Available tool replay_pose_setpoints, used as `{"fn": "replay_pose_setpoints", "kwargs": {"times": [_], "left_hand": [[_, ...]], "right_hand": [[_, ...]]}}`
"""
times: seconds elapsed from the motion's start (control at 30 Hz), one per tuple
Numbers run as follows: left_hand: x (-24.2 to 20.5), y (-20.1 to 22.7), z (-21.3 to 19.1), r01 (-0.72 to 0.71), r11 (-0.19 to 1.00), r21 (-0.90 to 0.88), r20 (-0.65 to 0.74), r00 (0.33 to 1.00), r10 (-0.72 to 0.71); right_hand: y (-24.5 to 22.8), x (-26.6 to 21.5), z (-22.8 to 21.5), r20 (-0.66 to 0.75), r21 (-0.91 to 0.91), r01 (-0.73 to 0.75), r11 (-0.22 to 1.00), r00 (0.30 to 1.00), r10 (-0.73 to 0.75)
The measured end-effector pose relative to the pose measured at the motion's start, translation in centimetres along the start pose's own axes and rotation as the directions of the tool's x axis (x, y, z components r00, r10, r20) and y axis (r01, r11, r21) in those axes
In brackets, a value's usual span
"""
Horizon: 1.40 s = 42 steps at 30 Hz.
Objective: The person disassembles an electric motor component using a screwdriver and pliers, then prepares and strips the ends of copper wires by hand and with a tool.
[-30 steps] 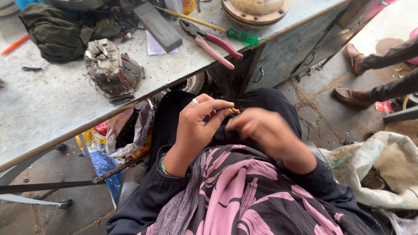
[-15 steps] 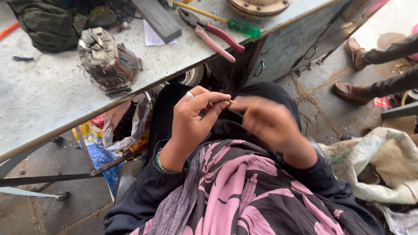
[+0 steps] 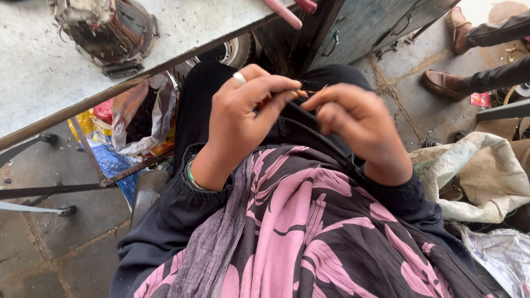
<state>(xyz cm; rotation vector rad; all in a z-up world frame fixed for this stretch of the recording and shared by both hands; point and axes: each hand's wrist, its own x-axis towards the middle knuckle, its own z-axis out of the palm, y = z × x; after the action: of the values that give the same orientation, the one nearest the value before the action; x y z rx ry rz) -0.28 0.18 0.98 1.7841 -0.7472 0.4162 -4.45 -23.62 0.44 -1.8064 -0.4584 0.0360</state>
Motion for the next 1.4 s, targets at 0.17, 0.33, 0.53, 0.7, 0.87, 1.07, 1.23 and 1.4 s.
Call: {"fn": "replay_pose_setpoints", "kwargs": {"times": [0.17,0.33,0.53,0.7,0.87,1.07,1.23,1.4], "left_hand": [[0.2,-0.3,0.0,-0.028,0.966,-0.257,0.139,0.988,0.066],[0.2,-0.6,0.4,0.014,0.975,-0.223,-0.083,0.996,-0.033],[0.4,0.1,0.0,-0.016,0.998,-0.054,0.022,1.000,0.017],[-0.1,0.0,0.1,0.028,0.916,-0.401,0.233,0.970,0.072],[0.2,-0.4,0.2,0.025,0.973,-0.228,-0.019,0.999,-0.030],[0.3,0.2,0.0,0.015,0.998,-0.057,0.075,0.997,-0.010],[0.3,0.4,-0.1,0.038,0.977,-0.208,0.225,0.974,0.010],[0.5,0.6,-0.3,0.121,0.959,-0.256,0.249,0.967,-0.055]], "right_hand": [[3.8,1.3,1.1,-0.177,0.205,-0.006,0.979,0.983,0.043],[2.5,1.8,3.8,0.215,-0.109,0.106,0.988,0.973,-0.081],[-0.3,0.4,1.1,-0.051,-0.405,0.260,0.876,0.951,-0.306],[1.9,1.4,1.1,-0.246,-0.332,0.088,0.939,0.953,-0.176],[0.8,2.1,4.4,0.173,-0.428,0.182,0.885,0.978,-0.118],[-3.1,0.6,1.5,0.115,-0.470,0.309,0.827,0.950,-0.290],[-2.7,0.0,-0.2,-0.197,-0.531,0.073,0.844,0.958,-0.207],[-2.0,-1.0,-0.5,-0.391,-0.369,0.068,0.927,0.893,-0.222]]}}
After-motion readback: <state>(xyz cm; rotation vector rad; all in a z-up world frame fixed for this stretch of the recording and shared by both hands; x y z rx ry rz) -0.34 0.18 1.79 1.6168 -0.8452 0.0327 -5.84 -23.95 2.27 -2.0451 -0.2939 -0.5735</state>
